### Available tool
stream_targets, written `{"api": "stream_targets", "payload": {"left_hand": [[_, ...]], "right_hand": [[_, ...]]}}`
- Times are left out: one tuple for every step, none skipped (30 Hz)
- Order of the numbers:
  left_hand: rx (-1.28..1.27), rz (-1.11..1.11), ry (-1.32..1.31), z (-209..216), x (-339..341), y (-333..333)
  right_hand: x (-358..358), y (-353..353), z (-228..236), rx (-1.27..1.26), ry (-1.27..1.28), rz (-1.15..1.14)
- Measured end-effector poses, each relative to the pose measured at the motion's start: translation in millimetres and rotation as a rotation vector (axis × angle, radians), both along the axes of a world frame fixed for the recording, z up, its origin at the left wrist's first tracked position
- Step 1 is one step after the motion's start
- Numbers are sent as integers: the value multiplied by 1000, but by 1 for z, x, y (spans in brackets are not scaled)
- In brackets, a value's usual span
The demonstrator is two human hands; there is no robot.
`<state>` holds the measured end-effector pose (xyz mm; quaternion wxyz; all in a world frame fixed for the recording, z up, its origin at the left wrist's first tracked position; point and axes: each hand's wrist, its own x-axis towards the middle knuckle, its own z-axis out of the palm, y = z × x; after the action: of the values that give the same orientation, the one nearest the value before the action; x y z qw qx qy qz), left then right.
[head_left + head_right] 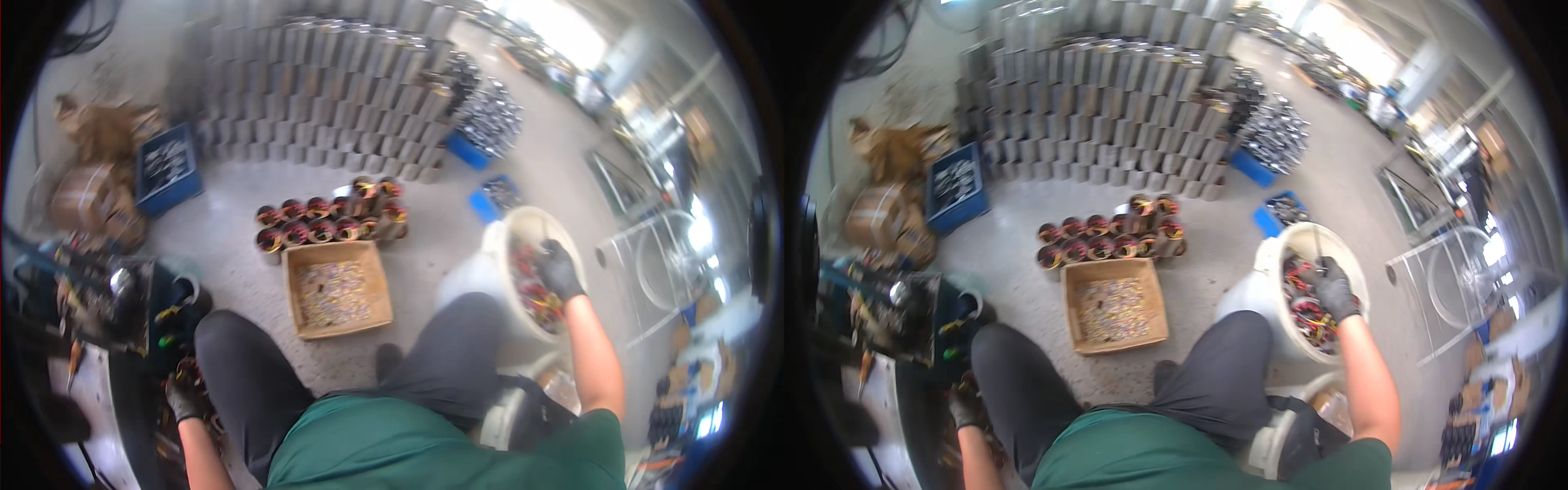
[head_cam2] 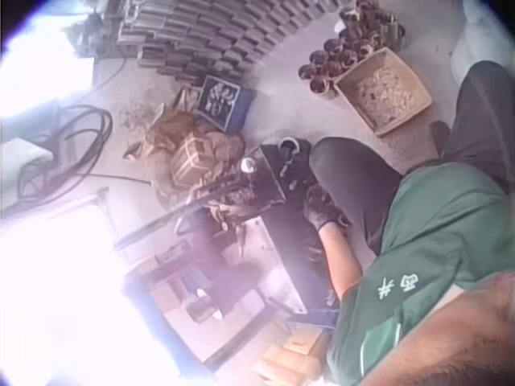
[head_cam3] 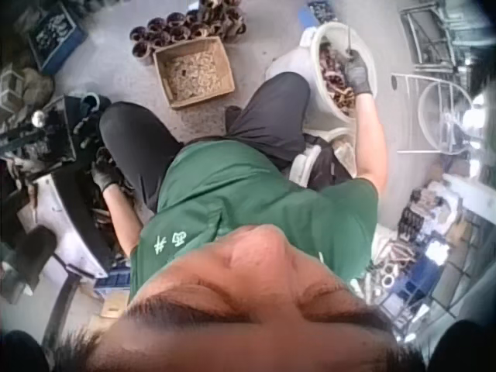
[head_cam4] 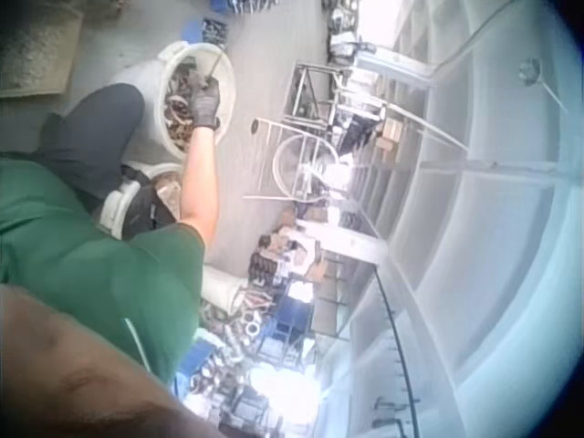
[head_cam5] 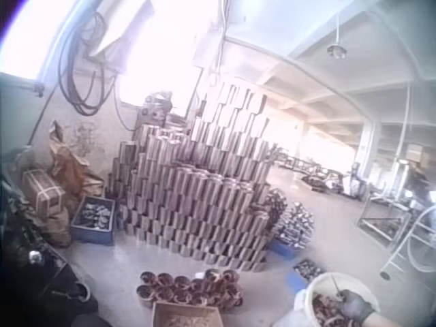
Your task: The person picks up circular motor stators, uses a small hand tool to adjust or tuck the copper wires, and then places the components into a white bin.
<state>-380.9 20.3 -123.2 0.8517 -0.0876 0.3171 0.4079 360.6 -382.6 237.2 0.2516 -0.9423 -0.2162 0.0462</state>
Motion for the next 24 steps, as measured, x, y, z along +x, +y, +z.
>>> {"api": "stream_targets", "payload": {"left_hand": [[59,-66,430,37,45,-7],[83,-112,401,16,54,10],[42,-126,383,-21,41,28],[-6,-113,396,-35,21,36],[0,-104,407,-31,14,36],[115,-173,724,-28,16,38],[238,-245,1030,-26,23,40],[288,-80,1025,10,56,26],[297,-89,1020,-4,52,35],[382,-72,1233,-8,25,45],[472,-76,1422,-10,27,52],[545,-64,1516,-9,24,59],[552,-62,1518,-13,17,65],[675,-87,1560,-20,-9,73],[797,-120,1594,-24,-24,78],[749,-162,1444,-23,-16,72],[599,-202,1179,-12,-1,61],[401,-222,908,20,35,41],[261,-234,734,52,61,21],[173,-239,613,76,78,7],[123,-227,548,107,89,-9],[17,-166,471,98,75,-3],[24,-156,470,87,67,6],[331,-204,566,79,67,9]], "right_hand": [[20,-34,-11,4,49,-69],[62,-83,-47,130,11,-39],[94,-122,-72,250,-20,13],[74,-112,-64,262,-8,8],[25,-71,-33,42,-28,-12],[-5,-56,-9,-182,-61,-50],[-7,-64,0,-179,-71,-71],[-7,-69,2,-144,19,-40],[-7,-72,5,-107,109,-6],[-23,-53,24,-112,222,-3],[-13,-66,15,-107,216,-14],[6,-85,-2,-142,99,131],[16,-94,-14,-173,-13,282],[17,-91,-18,-90,2,308],[16,-87,-18,-80,6,315],[12,-86,-13,-171,-62,309],[7,-82,-6,-260,-131,302],[2,-78,2,-262,-136,295],[-4,-70,11,-291,-136,246],[-8,-63,20,-321,-137,197],[-11,-50,28,-304,-140,214],[-13,-42,36,-211,-146,193],[-12,-34,42,-118,-151,172],[-1,-33,42,-88,-227,190]]}}
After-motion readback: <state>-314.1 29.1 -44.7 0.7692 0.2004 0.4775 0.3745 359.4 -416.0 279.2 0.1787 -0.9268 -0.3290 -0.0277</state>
